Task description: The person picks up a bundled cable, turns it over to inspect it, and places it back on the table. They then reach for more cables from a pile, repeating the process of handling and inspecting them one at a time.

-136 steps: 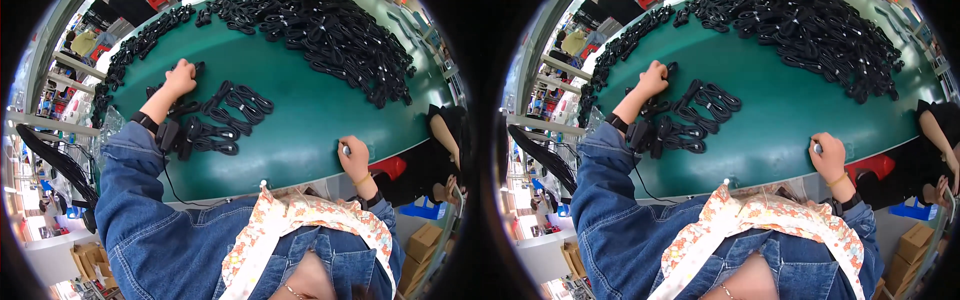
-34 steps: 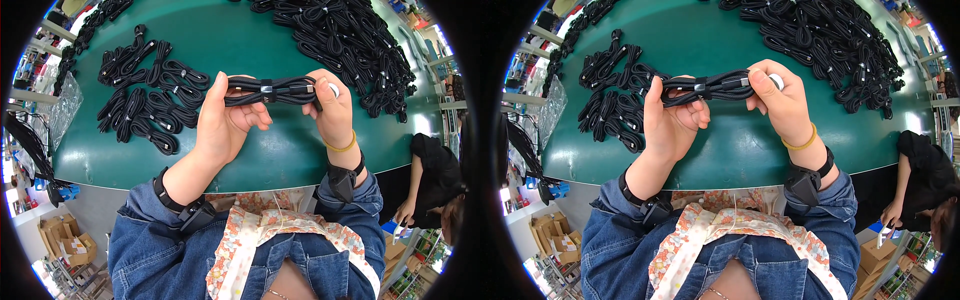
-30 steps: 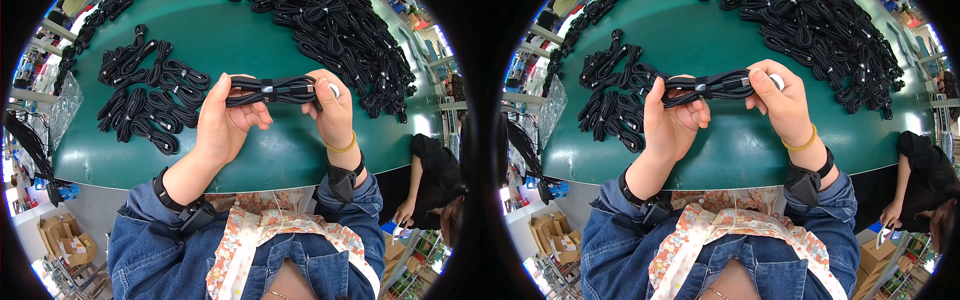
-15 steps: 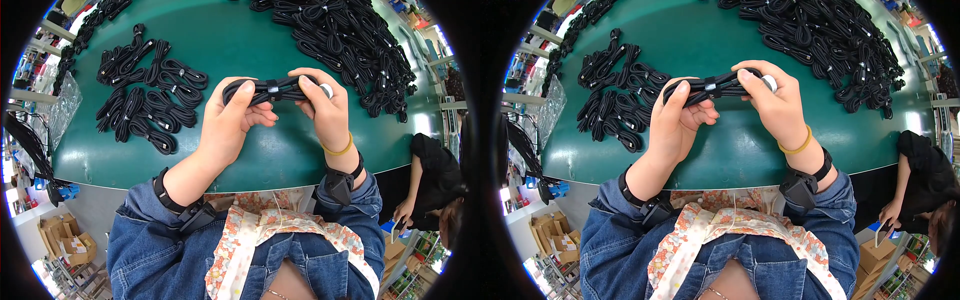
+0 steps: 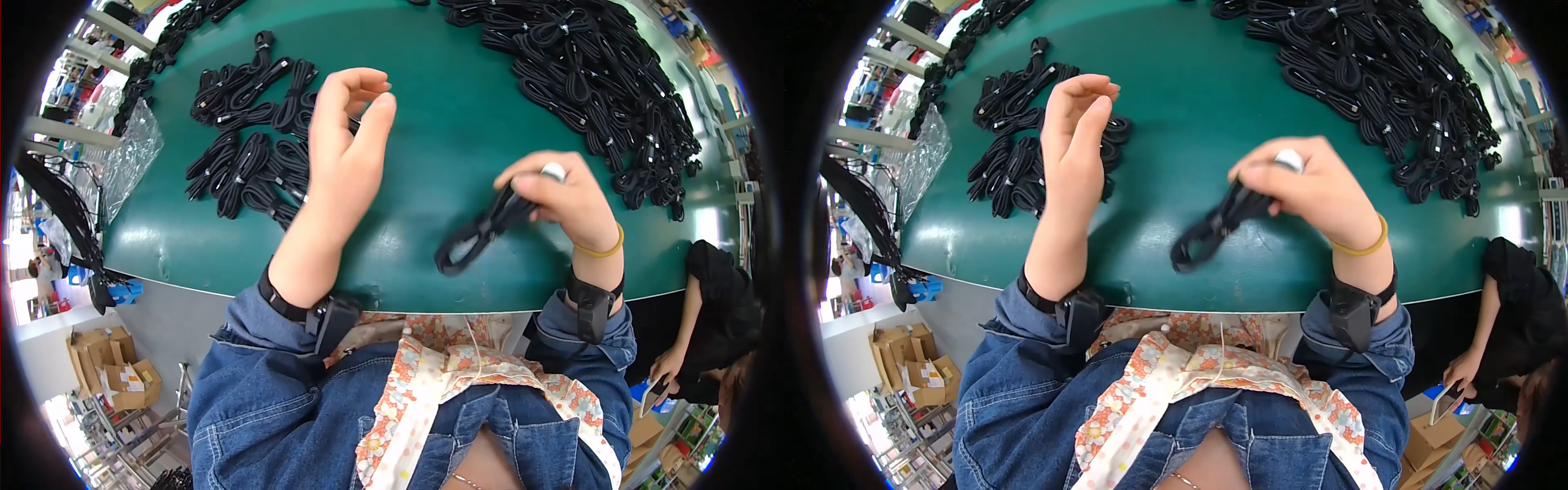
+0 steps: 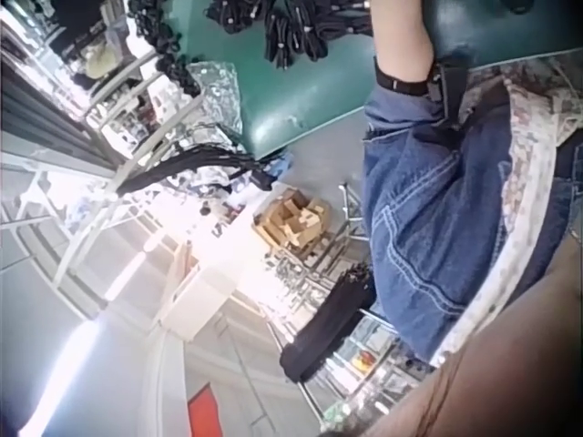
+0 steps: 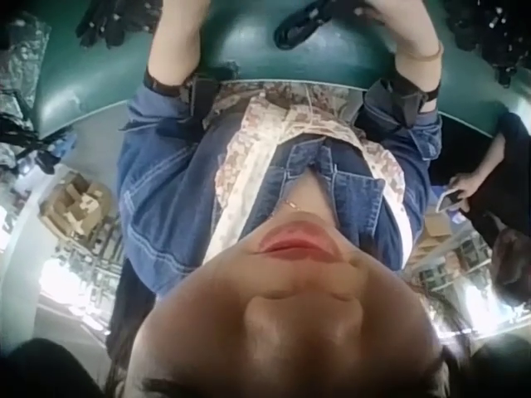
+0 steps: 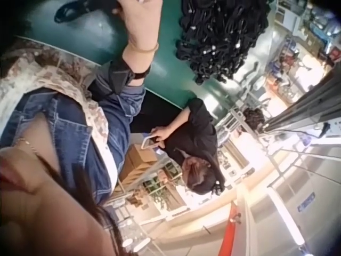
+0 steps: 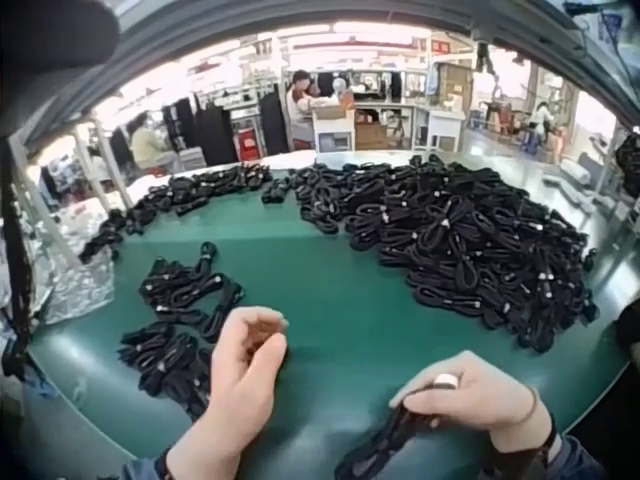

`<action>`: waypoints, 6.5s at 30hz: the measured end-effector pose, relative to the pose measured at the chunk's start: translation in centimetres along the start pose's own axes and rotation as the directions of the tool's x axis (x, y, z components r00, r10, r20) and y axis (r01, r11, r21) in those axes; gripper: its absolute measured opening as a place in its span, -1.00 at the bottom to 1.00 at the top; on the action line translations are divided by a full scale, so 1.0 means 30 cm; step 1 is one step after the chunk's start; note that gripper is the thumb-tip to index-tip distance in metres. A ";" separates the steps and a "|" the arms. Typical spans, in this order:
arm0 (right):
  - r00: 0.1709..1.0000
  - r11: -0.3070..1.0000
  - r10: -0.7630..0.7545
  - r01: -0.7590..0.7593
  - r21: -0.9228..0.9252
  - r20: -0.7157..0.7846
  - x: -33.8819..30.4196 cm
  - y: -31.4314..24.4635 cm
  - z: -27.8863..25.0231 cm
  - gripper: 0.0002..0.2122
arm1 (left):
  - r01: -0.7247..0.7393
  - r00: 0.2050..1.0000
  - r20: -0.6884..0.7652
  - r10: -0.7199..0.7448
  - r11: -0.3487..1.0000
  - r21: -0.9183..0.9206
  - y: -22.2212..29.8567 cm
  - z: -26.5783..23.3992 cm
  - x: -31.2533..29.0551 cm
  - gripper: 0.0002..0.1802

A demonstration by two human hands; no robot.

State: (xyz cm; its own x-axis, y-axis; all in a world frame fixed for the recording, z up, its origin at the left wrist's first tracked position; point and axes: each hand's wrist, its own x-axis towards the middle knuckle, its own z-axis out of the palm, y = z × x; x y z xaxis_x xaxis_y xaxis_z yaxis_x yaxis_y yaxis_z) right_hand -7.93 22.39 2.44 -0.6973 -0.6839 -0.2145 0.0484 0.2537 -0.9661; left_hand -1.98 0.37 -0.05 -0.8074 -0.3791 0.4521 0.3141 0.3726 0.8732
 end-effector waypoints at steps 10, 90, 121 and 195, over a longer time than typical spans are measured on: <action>0.870 0.600 -0.245 0.483 0.638 -0.428 0.033 0.031 -0.095 -0.69 | -0.322 0.942 0.335 -0.009 0.248 0.914 -0.136 -0.118 0.027 -0.66; 0.937 0.961 -0.182 0.234 0.148 -0.298 0.008 0.031 0.026 -0.50 | 0.592 0.784 0.593 -0.184 0.509 -0.625 0.025 0.079 -0.102 -0.40; 0.895 0.751 -0.185 0.395 0.529 -0.406 0.021 0.036 -0.137 -0.78 | -0.286 0.651 0.566 -0.505 0.527 0.800 0.078 -0.119 -0.036 -0.47; 0.984 0.933 -0.071 0.123 0.338 -0.162 0.003 0.016 0.004 -0.80 | 0.589 0.806 0.509 -0.300 0.485 -0.647 0.016 0.078 -0.119 -0.52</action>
State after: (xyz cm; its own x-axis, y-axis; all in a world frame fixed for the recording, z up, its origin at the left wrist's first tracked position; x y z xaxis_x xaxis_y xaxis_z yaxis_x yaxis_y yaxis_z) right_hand -7.88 22.37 1.93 -0.8056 -0.5804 -0.1192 0.2010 -0.0784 -0.9764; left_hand -0.13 3.88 -1.67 -0.9999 0.0138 0.0099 -0.0002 -0.5901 0.8073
